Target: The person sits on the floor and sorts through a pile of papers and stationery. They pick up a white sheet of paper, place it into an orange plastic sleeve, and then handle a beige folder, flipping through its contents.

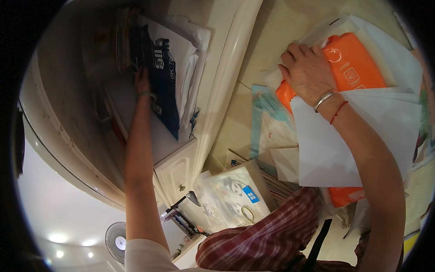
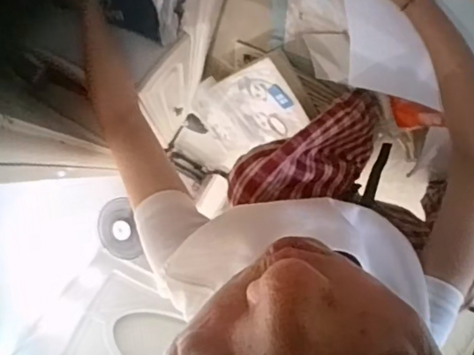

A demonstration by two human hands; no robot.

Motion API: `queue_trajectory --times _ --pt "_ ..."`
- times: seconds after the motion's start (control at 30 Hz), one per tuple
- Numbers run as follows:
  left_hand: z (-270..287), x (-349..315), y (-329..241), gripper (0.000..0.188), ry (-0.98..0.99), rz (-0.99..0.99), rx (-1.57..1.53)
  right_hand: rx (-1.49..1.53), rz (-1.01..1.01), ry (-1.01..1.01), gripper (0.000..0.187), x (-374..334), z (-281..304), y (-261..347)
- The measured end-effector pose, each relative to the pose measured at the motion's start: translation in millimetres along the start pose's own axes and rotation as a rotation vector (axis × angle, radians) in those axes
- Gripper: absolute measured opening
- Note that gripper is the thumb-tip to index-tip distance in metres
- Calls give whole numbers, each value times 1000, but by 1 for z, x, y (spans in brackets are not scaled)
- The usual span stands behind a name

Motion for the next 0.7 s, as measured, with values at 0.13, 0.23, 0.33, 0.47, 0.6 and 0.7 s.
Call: queue_trajectory --times 0.13,0.23,0.33,0.47,0.6,0.7 --pt "25 43 68 44 33 -75 542 -1 30 0 19 2 0 8" --pt "22 65 58 42 113 -91 719 -50 45 -22 18 1 -3 8" --pt "17 82 6 42 408 -85 988 -75 21 15 17 1 -4 1" --pt "80 86 33 51 28 147 501 -36 46 1 15 5 1 10" --pt "18 53 -8 49 107 467 -471 -70 5 39 15 2 -1 0" --pt "28 81 65 55 137 425 -521 -59 40 19 16 6 2 12"
Point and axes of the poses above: each hand's wrist, its own x-axis towards the middle knuckle, its own z-axis out of the back of the hand, y = z × x, the point moved 8 cm from there along x, towards the middle knuckle, and after that the axes turned 8 degrees about -x, right-handed, at the moved point
